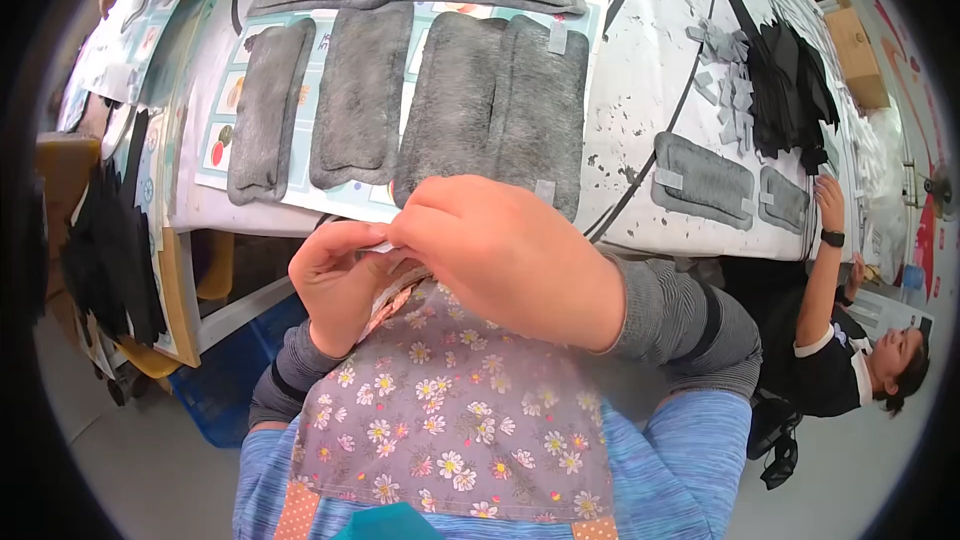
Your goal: Manually applying adhesive strips and positioning gray felt-like components onto a paper template.
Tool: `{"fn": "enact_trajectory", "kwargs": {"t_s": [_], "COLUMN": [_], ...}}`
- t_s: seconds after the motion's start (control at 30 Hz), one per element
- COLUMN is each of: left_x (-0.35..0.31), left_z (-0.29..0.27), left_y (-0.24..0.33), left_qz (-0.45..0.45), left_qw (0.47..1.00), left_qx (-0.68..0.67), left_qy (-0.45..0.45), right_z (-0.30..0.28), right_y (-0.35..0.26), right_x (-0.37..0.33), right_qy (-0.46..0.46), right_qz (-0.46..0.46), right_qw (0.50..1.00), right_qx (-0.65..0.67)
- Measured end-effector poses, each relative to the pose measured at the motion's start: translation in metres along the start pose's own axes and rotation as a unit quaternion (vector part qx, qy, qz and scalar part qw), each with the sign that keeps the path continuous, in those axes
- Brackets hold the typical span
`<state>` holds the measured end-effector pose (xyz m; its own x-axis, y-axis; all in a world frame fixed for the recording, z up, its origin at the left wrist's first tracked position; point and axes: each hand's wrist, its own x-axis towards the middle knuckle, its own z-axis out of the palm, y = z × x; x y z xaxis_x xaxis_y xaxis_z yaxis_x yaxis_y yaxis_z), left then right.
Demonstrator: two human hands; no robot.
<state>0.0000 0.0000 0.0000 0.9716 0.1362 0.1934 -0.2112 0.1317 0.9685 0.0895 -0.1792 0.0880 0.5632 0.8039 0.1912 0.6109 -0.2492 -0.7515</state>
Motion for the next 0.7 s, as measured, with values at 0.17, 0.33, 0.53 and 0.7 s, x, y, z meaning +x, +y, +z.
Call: {"fn": "enact_trajectory", "kwargs": {"t_s": [0.17, 0.33, 0.53, 0.7], "left_x": [0.009, 0.009, 0.016, 0.019], "left_z": [-0.01, -0.018, -0.026, -0.026], "left_y": [0.0, -0.013, -0.051, -0.056], "left_qz": [0.117, 0.064, 0.22, 0.267], "left_qw": [0.99, 0.996, 0.934, 0.912], "left_qx": [0.074, 0.058, 0.25, 0.282], "left_qy": [-0.039, -0.013, -0.131, -0.13], "right_z": [-0.026, -0.082, -0.133, -0.124], "right_y": [-0.007, -0.012, 0.061, 0.129], "right_x": [0.015, 0.048, 0.105, 0.115], "right_qy": [-0.038, -0.031, 0.012, 0.046], "right_qz": [-0.045, 0.052, 0.281, 0.321], "right_qw": [0.995, 0.994, 0.958, 0.946], "right_qx": [-0.079, -0.087, -0.062, -0.006]}}
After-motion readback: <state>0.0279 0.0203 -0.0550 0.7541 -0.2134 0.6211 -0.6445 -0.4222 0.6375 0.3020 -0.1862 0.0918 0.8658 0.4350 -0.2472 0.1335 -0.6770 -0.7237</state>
